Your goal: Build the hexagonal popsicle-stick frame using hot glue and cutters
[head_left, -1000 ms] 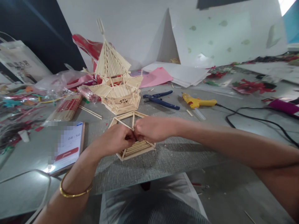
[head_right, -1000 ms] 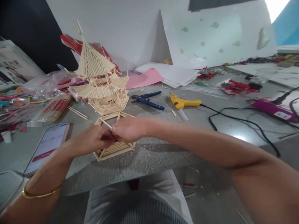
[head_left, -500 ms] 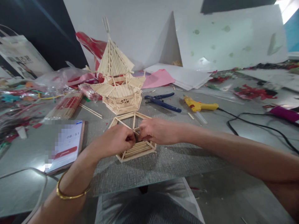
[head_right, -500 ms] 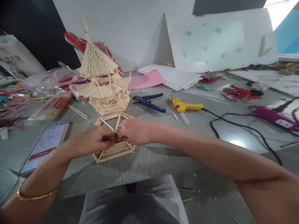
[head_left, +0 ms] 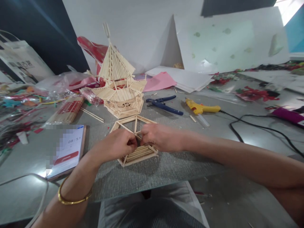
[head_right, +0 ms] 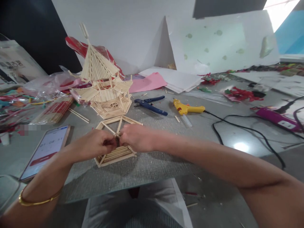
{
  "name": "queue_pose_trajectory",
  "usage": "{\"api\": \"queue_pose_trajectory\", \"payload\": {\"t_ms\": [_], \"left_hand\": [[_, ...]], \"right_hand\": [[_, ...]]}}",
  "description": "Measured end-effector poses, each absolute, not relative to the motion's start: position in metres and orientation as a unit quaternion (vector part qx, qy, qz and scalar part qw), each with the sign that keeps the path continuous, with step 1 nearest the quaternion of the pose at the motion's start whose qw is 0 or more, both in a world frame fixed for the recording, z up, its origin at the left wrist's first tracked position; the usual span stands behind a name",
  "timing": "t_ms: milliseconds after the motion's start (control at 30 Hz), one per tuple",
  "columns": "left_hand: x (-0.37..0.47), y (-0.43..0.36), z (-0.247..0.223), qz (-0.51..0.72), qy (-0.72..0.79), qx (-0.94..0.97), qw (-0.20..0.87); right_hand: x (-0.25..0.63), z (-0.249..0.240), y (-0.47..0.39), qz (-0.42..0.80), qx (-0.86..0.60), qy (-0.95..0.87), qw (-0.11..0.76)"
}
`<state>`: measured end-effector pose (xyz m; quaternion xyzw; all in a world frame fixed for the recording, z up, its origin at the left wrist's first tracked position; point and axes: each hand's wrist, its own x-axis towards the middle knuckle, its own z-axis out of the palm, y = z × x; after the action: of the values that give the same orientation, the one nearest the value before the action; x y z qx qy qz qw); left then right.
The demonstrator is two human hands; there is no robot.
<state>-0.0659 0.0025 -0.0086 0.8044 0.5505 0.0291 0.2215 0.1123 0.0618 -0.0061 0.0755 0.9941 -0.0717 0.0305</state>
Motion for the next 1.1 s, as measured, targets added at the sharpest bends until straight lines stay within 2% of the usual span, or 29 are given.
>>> {"api": "queue_pose_trajectory", "payload": {"t_ms": [433,800,1100], "left_hand": [[-0.0652,-0.0007,-0.0122,0.048,0.559,0.801,0.21],[-0.065,-0.0014,-0.0152,0.059,0.56,0.8,0.205],[-0.0629,-0.0027,-0.0135,0.06,0.566,0.798,0.197]], "right_hand": [[0.1188,-0.0067,0.0639,-0.132,0.096,0.986,-0.035],[0.1212,-0.0064,0.064,-0.117,0.077,0.99,-0.007],[0.1215,-0.0082,0.0606,-0.124,0.094,0.988,-0.027]]}}
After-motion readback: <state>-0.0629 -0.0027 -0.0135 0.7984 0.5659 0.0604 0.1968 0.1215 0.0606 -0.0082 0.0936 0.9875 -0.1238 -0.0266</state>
